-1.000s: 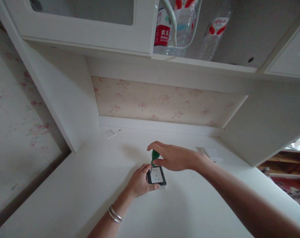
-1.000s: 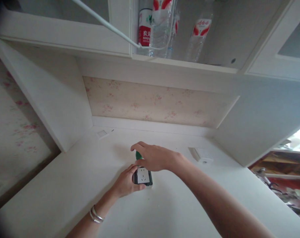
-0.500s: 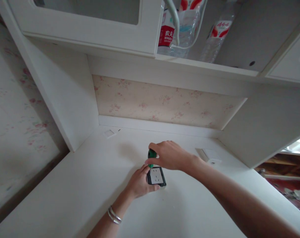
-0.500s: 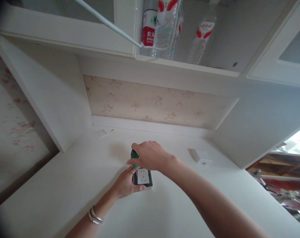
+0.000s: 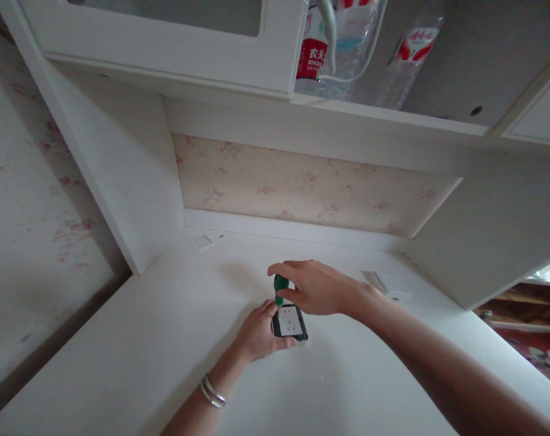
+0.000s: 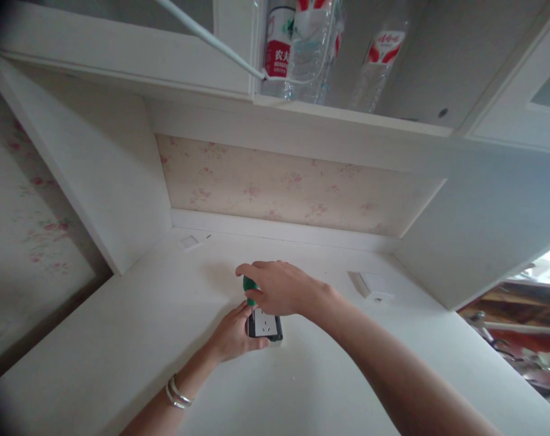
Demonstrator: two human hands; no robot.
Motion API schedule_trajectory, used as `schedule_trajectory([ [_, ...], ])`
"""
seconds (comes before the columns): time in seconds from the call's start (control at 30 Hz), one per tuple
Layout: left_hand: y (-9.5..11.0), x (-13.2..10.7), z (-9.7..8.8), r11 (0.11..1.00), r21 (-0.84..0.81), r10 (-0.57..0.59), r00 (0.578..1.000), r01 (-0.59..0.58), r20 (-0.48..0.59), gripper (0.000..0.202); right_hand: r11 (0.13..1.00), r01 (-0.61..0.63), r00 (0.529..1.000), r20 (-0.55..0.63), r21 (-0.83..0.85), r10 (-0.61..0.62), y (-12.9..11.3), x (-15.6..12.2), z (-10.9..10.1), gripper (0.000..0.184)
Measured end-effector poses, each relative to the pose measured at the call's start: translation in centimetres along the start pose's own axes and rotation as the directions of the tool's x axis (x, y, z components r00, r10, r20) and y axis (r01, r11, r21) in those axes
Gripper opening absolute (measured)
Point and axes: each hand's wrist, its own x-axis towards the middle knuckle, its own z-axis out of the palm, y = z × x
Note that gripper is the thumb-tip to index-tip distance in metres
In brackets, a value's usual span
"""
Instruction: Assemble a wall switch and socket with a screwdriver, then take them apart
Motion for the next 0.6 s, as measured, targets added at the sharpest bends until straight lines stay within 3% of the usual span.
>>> schedule_trajectory([
  [0.1,0.06,0.02,0.01,1.000,-0.017,0.020,1.000,-0.020,-0.005,0.074,0.994,-0.067,0.997,0.021,-0.083,0.069,0.38,0.10,-0.16,0.022],
  [0.23,-0.08,-0.03,0.14,1.000,0.001,-0.007,1.000,0.007,-0.004,0.077,0.940,-0.220,0.974,-0.005,-0.259,0.226,0.43,0.02,-0.22,0.044],
  [0.3,-0.07,-0.06,0.12,1.000,0.008,-0.014,1.000,0.014,-0.003,0.078,0.936,-0.226,0.973,-0.014,-0.268,0.231,0.24,-0.24,-0.29,0.047],
  [0.43,0.34,-0.06,-0.15,1.000,0.013,-0.008,1.000,0.008,0.006,0.070,0.983,-0.116,0.992,0.026,-0.144,0.121,-0.24,-0.67,-0.20,0.033],
  [0.6,0.77,0.01,-0.37,1.000,0.010,-0.008,1.000,0.008,0.000,0.068,0.927,-0.271,0.962,-0.038,-0.260,0.271,-0.22,-0.18,0.41,0.046],
])
